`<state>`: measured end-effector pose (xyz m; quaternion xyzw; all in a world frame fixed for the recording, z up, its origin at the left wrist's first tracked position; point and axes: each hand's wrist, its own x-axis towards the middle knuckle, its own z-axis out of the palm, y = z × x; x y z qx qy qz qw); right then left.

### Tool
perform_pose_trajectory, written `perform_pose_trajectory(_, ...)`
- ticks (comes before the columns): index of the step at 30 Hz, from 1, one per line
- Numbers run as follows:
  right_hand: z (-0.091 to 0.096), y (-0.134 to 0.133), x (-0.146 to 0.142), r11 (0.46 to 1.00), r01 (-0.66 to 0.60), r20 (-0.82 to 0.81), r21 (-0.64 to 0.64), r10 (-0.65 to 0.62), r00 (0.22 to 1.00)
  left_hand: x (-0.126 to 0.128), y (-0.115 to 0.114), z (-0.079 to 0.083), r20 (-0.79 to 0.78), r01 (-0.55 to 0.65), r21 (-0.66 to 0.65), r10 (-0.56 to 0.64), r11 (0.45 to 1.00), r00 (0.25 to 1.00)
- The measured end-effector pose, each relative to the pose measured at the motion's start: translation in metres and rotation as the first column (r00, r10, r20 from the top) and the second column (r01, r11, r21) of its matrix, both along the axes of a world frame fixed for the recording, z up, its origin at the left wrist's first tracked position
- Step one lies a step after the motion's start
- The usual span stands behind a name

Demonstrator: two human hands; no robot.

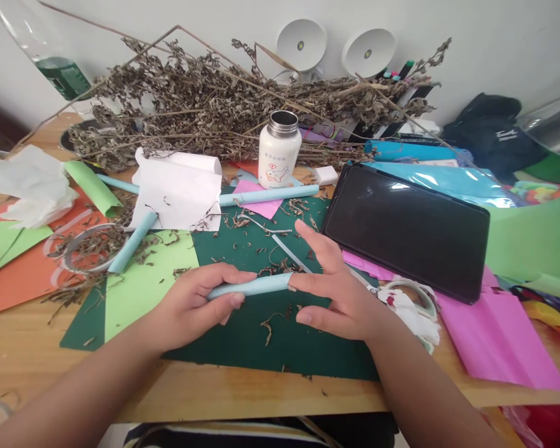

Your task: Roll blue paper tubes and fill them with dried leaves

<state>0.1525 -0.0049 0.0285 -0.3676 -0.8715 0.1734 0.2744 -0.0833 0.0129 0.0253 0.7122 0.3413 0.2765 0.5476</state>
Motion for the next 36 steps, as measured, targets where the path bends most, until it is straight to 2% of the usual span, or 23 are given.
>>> perform_pose_trajectory(2,-0.001,0.000,-0.002,0.999,-0.022,-0.055,-0.050,0.019,0.998,0.001,0.000,0.000,-0.005,0.002,-0.020,-0.002,1.000,1.000)
perform_pose_trajectory(4,-0.003,-0.001,-0.004,0.998,0.008,-0.190,-0.060,-0.020,0.982,0.000,0.001,0.000,-0.007,-0.013,-0.030,0.013,0.999,1.000)
perform_pose_trajectory(7,-0.003,-0.003,-0.002,0.993,0.101,-0.445,-0.062,-0.118,0.888,-0.002,0.004,-0.001,-0.004,-0.067,-0.064,0.067,0.996,0.998)
perform_pose_trajectory(9,-0.001,-0.002,0.004,0.981,0.182,-0.517,-0.067,-0.190,0.835,-0.004,0.006,-0.002,0.003,-0.108,-0.089,0.109,0.990,0.994)
perform_pose_trajectory(11,0.002,0.002,0.011,0.961,0.272,-0.401,-0.053,-0.270,0.875,-0.006,0.010,-0.003,0.039,-0.161,-0.108,0.166,0.981,0.985)
perform_pose_trajectory(13,0.002,0.006,0.013,0.944,0.331,-0.085,-0.017,-0.331,0.940,-0.008,0.013,-0.004,0.098,-0.226,-0.122,0.239,0.966,0.966)
perform_pose_trajectory(15,-0.002,0.009,0.009,0.930,0.367,0.240,0.006,-0.357,0.903,-0.008,0.016,-0.005,0.143,-0.294,-0.131,0.311,0.947,0.939)
perform_pose_trajectory(17,-0.007,0.009,-0.001,0.907,0.420,0.420,0.017,-0.387,0.821,-0.007,0.018,-0.006,0.137,-0.340,-0.138,0.358,0.930,0.924)
perform_pose_trajectory(20,-0.015,0.009,-0.018,0.895,0.442,0.496,0.068,-0.415,0.763,-0.004,0.018,-0.005,0.062,-0.359,-0.132,0.369,0.924,0.927)
perform_pose_trajectory(24,-0.019,0.009,-0.026,0.915,0.382,0.504,0.130,-0.392,0.770,-0.001,0.018,-0.004,-0.044,-0.349,-0.074,0.347,0.934,0.937)
perform_pose_trajectory(27,-0.015,0.011,-0.020,0.920,0.389,0.367,0.032,-0.373,0.852,-0.002,0.018,-0.004,-0.115,-0.307,-0.044,0.301,0.951,0.947)
perform_pose_trajectory(29,-0.012,0.011,-0.014,0.902,0.422,0.101,-0.091,-0.413,0.905,-0.003,0.018,-0.005,-0.120,-0.246,-0.070,0.237,0.967,0.964)
perform_pose_trajectory(30,-0.010,0.011,-0.012,0.889,0.434,-0.079,-0.147,-0.448,0.891,-0.003,0.018,-0.005,-0.111,-0.209,-0.090,0.199,0.974,0.974)
perform_pose_trajectory(31,-0.009,0.010,-0.010,0.877,0.439,-0.260,-0.193,-0.477,0.839,-0.003,0.017,-0.006,-0.100,-0.174,-0.109,0.163,0.979,0.981)
perform_pose_trajectory(33,-0.009,0.008,-0.011,0.869,0.427,-0.528,-0.248,-0.491,0.692,-0.001,0.015,-0.007,-0.088,-0.114,-0.138,0.102,0.984,0.991)
perform_pose_trajectory(34,-0.009,0.006,-0.013,0.875,0.407,-0.594,-0.263,-0.479,0.646,0.000,0.014,-0.007,-0.085,-0.090,-0.146,0.078,0.985,0.993)
perform_pose_trajectory(36,-0.010,0.004,-0.018,0.899,0.339,-0.625,-0.279,-0.438,0.646,0.002,0.011,-0.007,-0.074,-0.059,-0.152,0.048,0.987,0.996)
